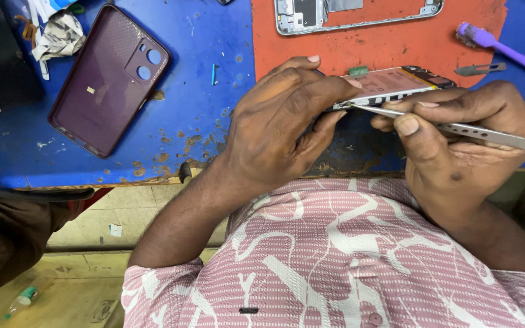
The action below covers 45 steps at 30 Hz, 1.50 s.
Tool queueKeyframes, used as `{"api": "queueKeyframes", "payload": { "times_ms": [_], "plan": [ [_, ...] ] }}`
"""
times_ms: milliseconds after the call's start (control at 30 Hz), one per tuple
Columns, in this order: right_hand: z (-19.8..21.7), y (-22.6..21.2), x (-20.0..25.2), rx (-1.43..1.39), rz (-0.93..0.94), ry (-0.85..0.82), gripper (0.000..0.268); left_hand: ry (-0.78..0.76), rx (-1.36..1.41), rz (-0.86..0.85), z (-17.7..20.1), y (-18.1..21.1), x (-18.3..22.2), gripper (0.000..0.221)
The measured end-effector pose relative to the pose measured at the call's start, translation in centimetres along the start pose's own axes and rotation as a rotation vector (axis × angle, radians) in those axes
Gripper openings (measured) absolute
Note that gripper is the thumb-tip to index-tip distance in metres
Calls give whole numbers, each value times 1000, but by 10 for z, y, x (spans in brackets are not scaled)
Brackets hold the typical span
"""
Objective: The person uses tweezers to place a small component onto the smartphone's internal frame, then reassembles the device by aligning and snapping the back cover into place. The person briefly powers on the phone to confirm functionality before disassembling it again.
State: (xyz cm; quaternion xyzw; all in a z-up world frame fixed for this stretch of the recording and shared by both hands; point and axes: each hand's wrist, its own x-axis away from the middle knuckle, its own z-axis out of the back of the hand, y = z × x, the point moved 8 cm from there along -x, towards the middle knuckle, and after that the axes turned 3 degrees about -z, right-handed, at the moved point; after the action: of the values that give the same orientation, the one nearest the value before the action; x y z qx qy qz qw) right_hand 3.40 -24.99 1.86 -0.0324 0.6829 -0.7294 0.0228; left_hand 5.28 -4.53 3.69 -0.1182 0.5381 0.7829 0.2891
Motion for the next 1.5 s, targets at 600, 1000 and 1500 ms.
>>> {"api": "queueKeyframes", "payload": {
  "times_ms": [600, 1000, 1500],
  "plan": [
    [-5, -10, -5, 91, 52, -63, 23, -36, -15, -23, 1, 3, -4, 33],
    [-5, -11, -5, 125, 31, -57, 24, -81, -41, -38, 1, 3, -1, 22],
    [-4, -10, -4, 120, 33, -47, 23, -73, -77, -156, 8, 19, -19, 14]
  ]
}}
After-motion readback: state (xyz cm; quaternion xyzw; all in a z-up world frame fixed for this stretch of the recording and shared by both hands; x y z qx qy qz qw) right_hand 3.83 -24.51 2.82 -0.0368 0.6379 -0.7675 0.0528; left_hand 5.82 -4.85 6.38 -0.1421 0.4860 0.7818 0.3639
